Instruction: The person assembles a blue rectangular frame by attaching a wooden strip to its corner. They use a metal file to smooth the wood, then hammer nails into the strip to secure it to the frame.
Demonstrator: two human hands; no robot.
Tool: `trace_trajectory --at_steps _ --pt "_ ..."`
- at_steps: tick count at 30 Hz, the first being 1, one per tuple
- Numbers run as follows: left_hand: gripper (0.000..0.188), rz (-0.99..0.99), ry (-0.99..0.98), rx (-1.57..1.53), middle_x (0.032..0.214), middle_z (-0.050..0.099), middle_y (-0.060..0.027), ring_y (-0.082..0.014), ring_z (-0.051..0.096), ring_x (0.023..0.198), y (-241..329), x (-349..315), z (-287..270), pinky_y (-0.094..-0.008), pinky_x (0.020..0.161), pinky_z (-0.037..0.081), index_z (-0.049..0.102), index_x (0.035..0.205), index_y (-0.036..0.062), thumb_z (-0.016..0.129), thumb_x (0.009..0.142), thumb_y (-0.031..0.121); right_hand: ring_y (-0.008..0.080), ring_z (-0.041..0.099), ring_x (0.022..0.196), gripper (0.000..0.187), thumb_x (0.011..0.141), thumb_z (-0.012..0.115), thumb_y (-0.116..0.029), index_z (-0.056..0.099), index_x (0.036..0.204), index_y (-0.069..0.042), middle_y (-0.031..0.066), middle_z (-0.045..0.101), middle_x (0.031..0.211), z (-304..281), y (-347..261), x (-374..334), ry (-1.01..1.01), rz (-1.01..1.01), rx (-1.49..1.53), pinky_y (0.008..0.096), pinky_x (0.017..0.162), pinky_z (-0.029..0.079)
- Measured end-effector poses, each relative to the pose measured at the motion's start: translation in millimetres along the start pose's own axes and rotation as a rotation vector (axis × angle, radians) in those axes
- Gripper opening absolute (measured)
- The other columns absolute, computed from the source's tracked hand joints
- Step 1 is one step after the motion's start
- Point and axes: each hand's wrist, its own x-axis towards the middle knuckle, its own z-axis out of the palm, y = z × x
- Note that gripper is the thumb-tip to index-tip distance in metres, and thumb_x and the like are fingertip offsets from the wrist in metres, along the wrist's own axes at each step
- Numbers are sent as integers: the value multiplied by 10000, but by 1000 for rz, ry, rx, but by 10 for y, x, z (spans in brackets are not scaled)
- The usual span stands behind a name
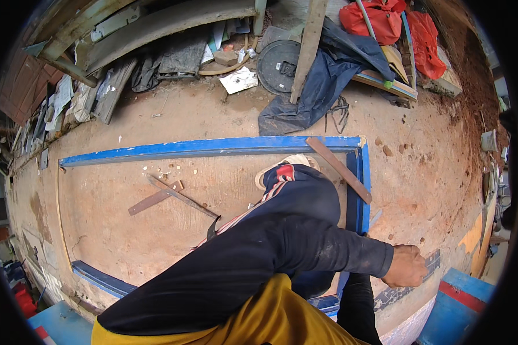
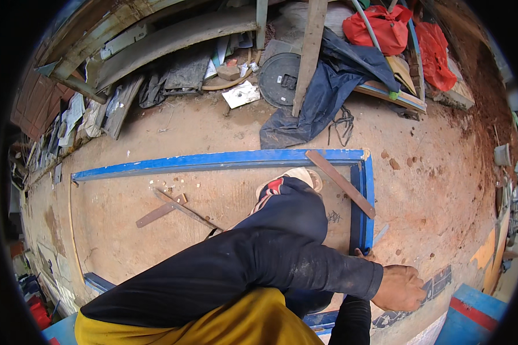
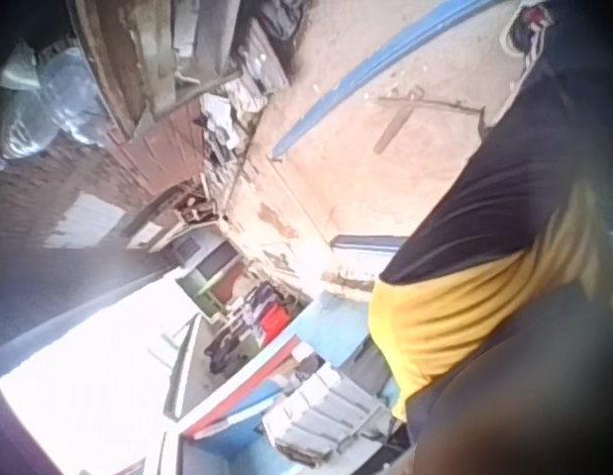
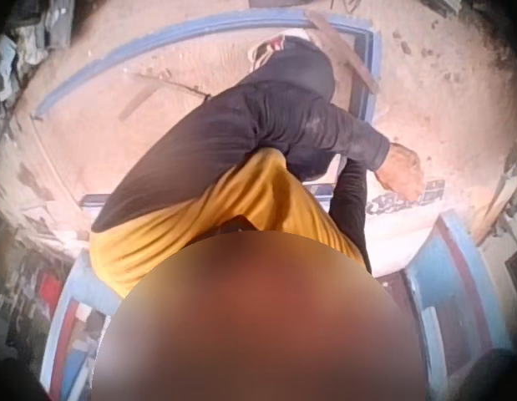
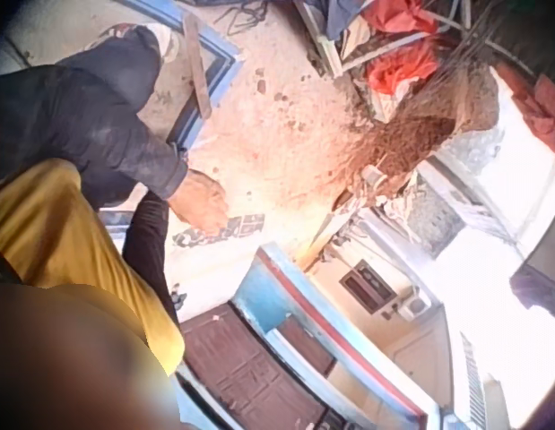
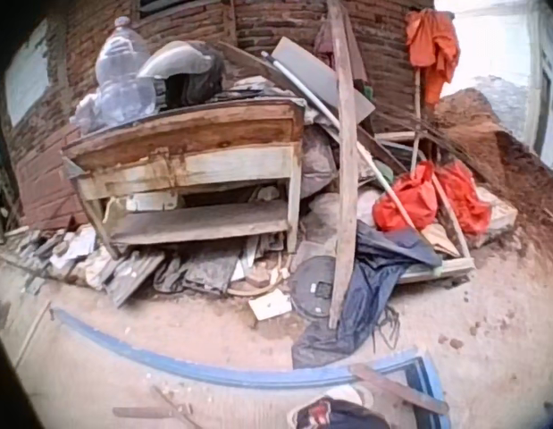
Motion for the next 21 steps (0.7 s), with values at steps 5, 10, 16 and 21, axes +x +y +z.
trace_trajectory --at_steps 5,10,16,21 --pt "132 13 -24 35 896 672 -65 -252 703 908 260 60 -97 -405 768 546 724 812 68 705 839 196 494 500 1406 827 895 851 -358 522 1500 100 354 531 1484 -16 -154 -53 49 -72 13 480 1203 424" --pt "167 63 280 -86 819 566 -27 -214 600 814 501 81 -442 -377 747 480 678 766 64 667 852 207 493 529 1368 792 898 834 -351 535 1488 86 348 529 1460 -37 -92 -118 84 -102 89 476 1172 457" --pt "163 116 524 -122 883 574 -28 -229 585 831 435 272 -760 -402 736 449 648 837 117 620 902 264 483 577 1314 636 927 786 -279 591 1435 50 300 564 1434 -6 93 -132 163 -186 57 485 1162 460" --pt "104 35 771 141 859 523 15 -213 574 780 -360 435 -601 -347 612 423 510 883 228 550 977 248 468 617 1258 563 974 722 -273 594 1408 61 330 594 1384 56 -89 173 119 -283 80 503 1094 497"
